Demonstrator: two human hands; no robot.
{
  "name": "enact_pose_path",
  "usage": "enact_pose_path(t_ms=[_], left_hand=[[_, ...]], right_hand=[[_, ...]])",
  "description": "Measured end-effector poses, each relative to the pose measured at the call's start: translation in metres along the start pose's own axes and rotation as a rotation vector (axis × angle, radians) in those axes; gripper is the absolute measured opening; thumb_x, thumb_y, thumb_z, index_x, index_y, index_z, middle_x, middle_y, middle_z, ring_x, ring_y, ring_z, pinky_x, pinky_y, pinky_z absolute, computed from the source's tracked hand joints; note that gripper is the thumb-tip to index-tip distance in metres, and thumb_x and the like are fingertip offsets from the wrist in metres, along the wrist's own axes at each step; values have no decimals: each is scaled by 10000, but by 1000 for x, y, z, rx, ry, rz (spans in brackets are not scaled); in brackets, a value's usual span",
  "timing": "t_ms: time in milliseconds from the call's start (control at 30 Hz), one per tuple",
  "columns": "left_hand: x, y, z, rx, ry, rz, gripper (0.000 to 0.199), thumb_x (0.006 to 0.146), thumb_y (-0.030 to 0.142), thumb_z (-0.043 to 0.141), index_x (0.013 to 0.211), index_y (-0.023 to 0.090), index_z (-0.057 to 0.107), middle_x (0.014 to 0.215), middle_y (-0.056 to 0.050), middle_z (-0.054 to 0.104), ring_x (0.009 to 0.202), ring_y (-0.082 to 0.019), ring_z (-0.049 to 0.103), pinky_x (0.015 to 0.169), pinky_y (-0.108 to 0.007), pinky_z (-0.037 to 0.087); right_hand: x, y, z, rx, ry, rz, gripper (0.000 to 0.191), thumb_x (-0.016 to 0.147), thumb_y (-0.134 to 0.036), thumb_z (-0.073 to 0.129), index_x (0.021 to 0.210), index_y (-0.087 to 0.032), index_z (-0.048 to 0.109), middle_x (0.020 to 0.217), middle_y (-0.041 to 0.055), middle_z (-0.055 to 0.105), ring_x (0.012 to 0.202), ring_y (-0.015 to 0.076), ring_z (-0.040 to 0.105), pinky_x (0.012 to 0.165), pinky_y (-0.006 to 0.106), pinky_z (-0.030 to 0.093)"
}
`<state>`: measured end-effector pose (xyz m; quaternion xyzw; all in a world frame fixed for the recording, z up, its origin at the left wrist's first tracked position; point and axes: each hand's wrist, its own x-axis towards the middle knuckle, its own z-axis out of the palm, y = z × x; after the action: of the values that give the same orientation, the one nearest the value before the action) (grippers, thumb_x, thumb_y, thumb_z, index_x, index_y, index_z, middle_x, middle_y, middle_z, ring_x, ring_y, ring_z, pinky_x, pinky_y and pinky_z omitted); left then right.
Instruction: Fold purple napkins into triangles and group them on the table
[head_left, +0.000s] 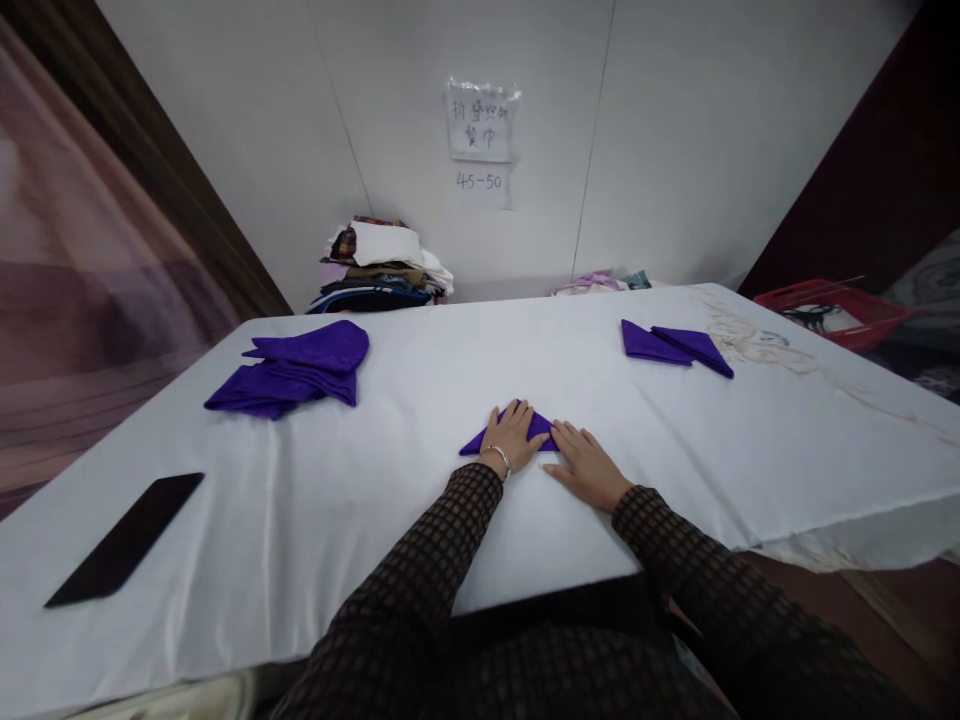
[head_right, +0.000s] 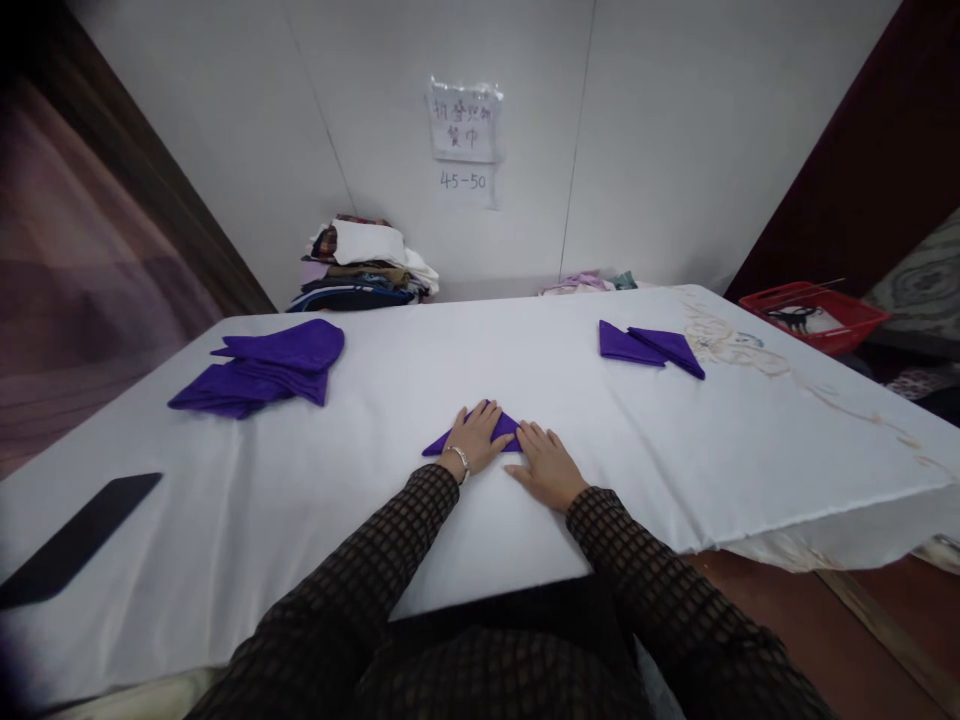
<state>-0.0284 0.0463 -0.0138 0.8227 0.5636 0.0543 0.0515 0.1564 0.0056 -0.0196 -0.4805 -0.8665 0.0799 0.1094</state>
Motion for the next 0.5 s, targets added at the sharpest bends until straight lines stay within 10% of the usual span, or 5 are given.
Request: enact_pose_path(t_ms=[500], left_hand=[[0,2,-8,69,-117,60,635,869,389,403,1463,306,194,1541,-9,193,1421,-270,45,1130,-542,25]], right_hand=[[70,-55,-27,245,59,-50,782,893,-622,299,1441,-66,257,1515,188,191,1408,281,104,1122,465,123]])
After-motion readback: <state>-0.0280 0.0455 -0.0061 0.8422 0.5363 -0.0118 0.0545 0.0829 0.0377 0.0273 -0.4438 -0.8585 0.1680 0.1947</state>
